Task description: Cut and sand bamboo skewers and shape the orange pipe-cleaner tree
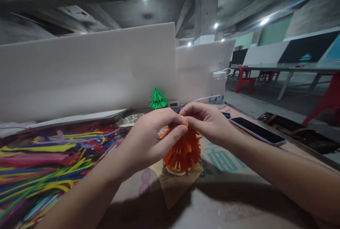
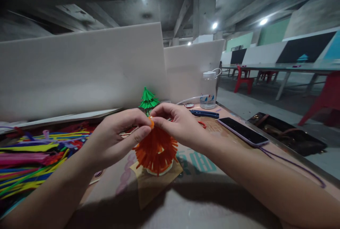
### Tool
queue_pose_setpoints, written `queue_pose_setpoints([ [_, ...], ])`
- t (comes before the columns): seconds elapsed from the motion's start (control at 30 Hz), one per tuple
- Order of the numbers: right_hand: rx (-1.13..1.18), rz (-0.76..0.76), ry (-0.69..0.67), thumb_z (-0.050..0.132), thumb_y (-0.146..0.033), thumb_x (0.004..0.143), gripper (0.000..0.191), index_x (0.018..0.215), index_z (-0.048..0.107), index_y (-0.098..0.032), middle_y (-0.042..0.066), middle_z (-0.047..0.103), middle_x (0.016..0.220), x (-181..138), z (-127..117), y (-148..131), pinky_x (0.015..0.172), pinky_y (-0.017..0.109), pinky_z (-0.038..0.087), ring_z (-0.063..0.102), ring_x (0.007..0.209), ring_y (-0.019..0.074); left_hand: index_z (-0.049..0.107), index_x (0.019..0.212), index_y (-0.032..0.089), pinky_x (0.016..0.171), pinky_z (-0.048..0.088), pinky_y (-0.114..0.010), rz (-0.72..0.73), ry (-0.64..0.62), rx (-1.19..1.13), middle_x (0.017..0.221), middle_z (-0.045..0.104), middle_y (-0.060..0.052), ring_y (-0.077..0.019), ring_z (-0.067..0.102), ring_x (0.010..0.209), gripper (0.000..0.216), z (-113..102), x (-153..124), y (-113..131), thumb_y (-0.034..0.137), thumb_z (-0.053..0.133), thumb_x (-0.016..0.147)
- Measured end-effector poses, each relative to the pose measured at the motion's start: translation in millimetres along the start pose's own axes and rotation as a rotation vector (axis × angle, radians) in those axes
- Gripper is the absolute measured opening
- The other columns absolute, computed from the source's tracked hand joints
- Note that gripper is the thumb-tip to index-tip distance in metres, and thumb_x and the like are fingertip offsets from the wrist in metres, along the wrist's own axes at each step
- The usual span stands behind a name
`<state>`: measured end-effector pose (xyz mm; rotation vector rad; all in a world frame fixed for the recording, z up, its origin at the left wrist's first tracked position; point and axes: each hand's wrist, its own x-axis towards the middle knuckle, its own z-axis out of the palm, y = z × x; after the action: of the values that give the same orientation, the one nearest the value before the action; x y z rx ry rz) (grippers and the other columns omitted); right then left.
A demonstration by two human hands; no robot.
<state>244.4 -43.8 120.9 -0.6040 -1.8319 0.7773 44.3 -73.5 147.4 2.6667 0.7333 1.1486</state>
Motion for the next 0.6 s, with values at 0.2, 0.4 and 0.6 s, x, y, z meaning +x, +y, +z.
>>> queue_pose_setpoints([
  [0.2,-0.133,-0.074,0.008,0.064,-0.029,0.091,0.011,0.094,0.068,-0.018,0.002,0.072,0.088,0,-2,-1,0.068,0.025,0.049,0.065,0.080,0.0142,0.066,0.104,0.021,0.077,0.048,-0.025,-0.050,0.084,-0.250,0.093,0.068,-0.002,-0.0139,0.063,0.085,0.019,7,0,-19,0.026,0.047,0.102],
  [0.4,-0.299,-0.188,0.061,0.063,-0.023,0.093,0.007,0.094,0.068,-0.019,0.003,0.074,0.087,-4,0,-4,0.068,0.025,0.051,0.067,0.079,0.0143,0.064,0.109,0.022,0.071,0.049,-0.021,-0.231,0.172,-0.397,0.091,0.066,-0.001,-0.0131,0.063,0.082,0.023,21,5,-28,0.037,0.068,0.092],
  [0.6,-0.541,-0.524,0.075,0.058,-0.016,0.095,0.015,0.106,0.064,-0.022,0.001,0.072,0.086,-10,3,-1,0.069,0.028,0.050,0.063,0.072,0.0133,0.072,0.094,0.017,0.075,0.050,-0.025,-0.250,0.062,-0.325,0.095,0.067,-0.006,-0.0181,0.063,0.092,0.028,18,10,-27,0.043,0.062,0.094],
])
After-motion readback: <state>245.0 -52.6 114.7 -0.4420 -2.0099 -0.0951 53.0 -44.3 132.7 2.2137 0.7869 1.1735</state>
